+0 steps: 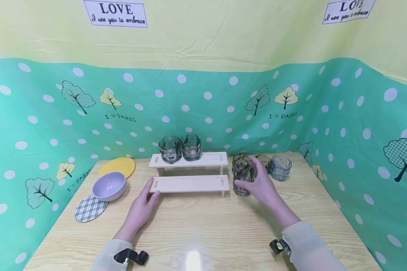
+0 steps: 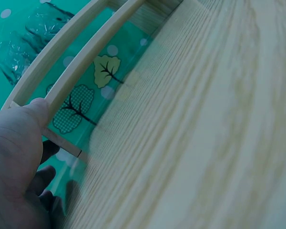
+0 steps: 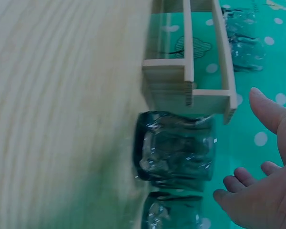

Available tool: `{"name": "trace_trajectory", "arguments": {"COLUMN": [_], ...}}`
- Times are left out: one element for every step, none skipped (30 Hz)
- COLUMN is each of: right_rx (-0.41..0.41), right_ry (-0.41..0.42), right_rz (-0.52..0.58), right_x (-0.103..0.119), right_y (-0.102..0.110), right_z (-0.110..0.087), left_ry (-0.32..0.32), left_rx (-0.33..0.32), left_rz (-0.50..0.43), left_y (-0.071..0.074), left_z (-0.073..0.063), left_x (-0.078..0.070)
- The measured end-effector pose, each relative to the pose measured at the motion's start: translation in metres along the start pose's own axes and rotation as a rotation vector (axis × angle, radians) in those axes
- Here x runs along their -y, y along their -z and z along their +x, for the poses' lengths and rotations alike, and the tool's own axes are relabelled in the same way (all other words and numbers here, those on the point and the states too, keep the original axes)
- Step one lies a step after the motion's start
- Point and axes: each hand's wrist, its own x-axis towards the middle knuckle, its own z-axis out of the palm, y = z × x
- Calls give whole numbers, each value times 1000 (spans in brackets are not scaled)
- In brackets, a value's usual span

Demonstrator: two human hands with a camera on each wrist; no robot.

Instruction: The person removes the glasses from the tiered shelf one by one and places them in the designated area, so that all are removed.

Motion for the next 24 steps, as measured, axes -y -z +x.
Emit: {"name": "trace_trajectory", "arguments": {"right_rx": [0, 0, -2, -4, -5, -7, -7, -8, -9, -8, -6, -5, -3, -4, -3, -2, -1, 0, 3, 6, 9, 13, 16, 19], "right_ry": [3, 8, 12, 17, 23, 28, 35, 43, 50, 57, 67, 76, 85, 89, 94, 98, 101, 100, 100, 100, 101, 102, 103, 104], "right_rz": [3, 8, 8, 4, 2, -2, -2, 0, 0, 6, 15, 25, 34, 37, 39, 44, 49, 54, 56, 63, 68, 77, 85, 92], "right_x": [2, 4, 6, 8, 10, 12, 15, 18, 20, 23, 25, 27, 29, 30, 32, 33, 35, 37, 39, 41, 43, 45, 47, 49], "right_y": [0, 0, 0, 0, 0, -1, -2, -2, -3, -4, -5, -7, -8, -9, -11, -12, -14, -16, -17, -19, -22, -24, -26, -28], "right_z": [0, 1, 1, 1, 2, 2, 3, 3, 4, 4, 5, 6, 7, 9, 10, 12, 13, 14, 16, 17, 19, 20, 21, 22], "left_ry": [-1, -1, -3, -4, -7, -8, -9, -10, -10, -8, -7, -4, -3, -2, -1, -1, -1, -1, -2, -3, -3, -3, -3, -3], "left_rx": [0, 0, -1, -3, -4, -6, -8, -9, -10, -10, -9, -9, -8, -7, -7, -7, -6, -6, -6, -6, -7, -7, -8, -8], "left_rz": [-1, -1, -1, -1, -2, -3, -3, -3, -3, -4, -7, -6, -5, -5, -5, -5, -4, -3, -3, -3, -4, -3, -2, -2], "left_y": [0, 0, 0, 0, 0, 0, 0, 0, 0, 0, 0, 0, -1, -1, -1, -1, 0, 0, 0, 0, 0, 0, 0, 0], "left_z": [0, 0, 0, 0, 0, 0, 0, 0, 0, 0, 0, 0, 0, 0, 0, 0, 0, 0, 0, 0, 0, 0, -1, 0], "left_x": [0, 0, 0, 0, 0, 0, 0, 0, 0, 0, 0, 0, 0, 0, 0, 0, 0, 0, 0, 0, 0, 0, 0, 0]}}
